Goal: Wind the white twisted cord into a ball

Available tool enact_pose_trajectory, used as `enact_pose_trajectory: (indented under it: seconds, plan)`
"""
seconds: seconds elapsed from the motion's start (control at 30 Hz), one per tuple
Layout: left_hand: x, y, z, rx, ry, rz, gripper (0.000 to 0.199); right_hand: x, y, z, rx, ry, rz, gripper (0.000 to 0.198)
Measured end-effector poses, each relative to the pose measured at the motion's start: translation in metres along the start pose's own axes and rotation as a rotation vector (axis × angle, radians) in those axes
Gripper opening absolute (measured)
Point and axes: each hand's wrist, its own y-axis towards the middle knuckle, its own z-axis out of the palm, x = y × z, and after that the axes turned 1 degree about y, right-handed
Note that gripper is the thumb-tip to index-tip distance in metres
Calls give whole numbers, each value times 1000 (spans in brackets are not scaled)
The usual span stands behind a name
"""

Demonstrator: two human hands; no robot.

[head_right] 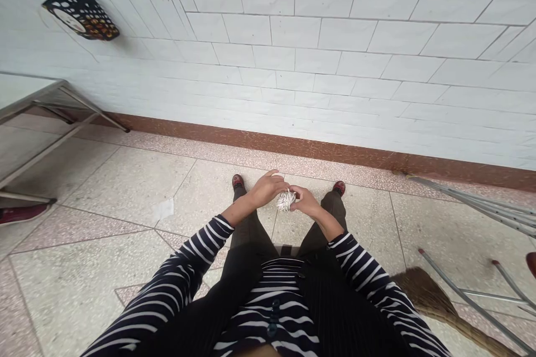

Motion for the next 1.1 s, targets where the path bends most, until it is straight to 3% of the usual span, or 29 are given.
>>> enact_pose_trajectory:
  seconds: [0.1,0.23,0.4,0.53,0.6,0.67,0.87,0.97,1.1]
  plan:
    - [6,1,2,-65,-85,-89,27,14,-14,1,42,107,32,41]
    - [19,-1,14,-108,-271,-331,20,38,-29,1,-14,236,46,43]
    - [21,-14,30,-87,-441,-494,26,75,-20,1,-159,336,-100,44]
    - [0,-30,27,-13,-387,-423,31,80,15,-15,-359,121,-230,44]
    - [-12,-36,19,15,-300,-333,29,66,31,-22,-464,-64,-186,48]
    - [-20,-38,8,8,-176,-248,25,43,37,-22,-487,-187,-116,48]
    - [-20,-32,-24,-36,24,-62,27,-10,6,18,-261,-79,-60,47]
    - [-19,-26,-31,-96,-5,-15,28,-8,-8,26,-152,65,-50,49]
    - [-16,-16,-29,-166,-153,-38,25,8,-15,19,-84,230,-41,44]
